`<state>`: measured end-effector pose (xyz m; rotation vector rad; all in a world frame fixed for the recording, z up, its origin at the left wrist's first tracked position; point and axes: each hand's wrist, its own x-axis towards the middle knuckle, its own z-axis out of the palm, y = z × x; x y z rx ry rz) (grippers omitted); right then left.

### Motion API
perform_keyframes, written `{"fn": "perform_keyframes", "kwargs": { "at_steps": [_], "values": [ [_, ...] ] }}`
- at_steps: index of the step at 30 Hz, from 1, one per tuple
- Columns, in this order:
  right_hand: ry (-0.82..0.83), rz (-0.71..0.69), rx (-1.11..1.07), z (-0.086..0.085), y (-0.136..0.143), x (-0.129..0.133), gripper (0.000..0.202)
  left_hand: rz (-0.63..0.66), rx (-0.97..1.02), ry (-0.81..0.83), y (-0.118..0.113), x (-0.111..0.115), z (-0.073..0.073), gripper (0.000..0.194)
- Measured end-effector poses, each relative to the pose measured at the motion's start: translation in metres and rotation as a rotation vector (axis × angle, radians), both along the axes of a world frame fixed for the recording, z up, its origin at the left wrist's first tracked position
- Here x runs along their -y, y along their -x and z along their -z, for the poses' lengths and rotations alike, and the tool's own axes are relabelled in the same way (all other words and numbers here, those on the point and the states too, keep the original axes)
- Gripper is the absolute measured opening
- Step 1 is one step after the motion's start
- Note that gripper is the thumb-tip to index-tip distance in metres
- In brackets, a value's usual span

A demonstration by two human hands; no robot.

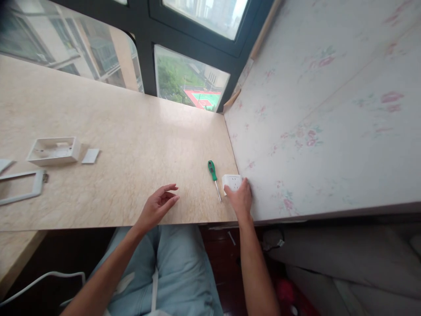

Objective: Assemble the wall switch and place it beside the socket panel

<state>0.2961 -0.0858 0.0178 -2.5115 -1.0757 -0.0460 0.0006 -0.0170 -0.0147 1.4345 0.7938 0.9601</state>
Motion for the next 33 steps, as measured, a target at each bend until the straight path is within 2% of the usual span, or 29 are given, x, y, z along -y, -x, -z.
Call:
{"fn": "perform_keyframes", "kwargs": {
  "at_steps": [5,14,22,28,33],
  "values": [
    [0.023,-0.001,0.013,-0.003,0.005,-0.002,0.079,-0.008,-0.025,-0.019,0.0,0.0,-0.003,0.036],
    [0.213,-0.073,0.039,-0.024,0.002,-0.004,0.056,-0.033,-0.041,-0.048,-0.001,0.0,-0.002,0.033],
    [0.334,-0.114,0.078,-0.035,0.0,-0.008,0.054,-0.046,-0.033,-0.056,-0.001,0.0,0.0,0.033],
    [0.314,-0.088,0.184,-0.034,0.013,-0.007,0.055,-0.039,-0.016,-0.053,0.001,0.002,0.001,0.032],
    [0.205,-0.096,0.292,-0.032,0.022,-0.003,0.056,-0.032,-0.005,-0.04,0.001,0.001,0.001,0.03]
  ]
}}
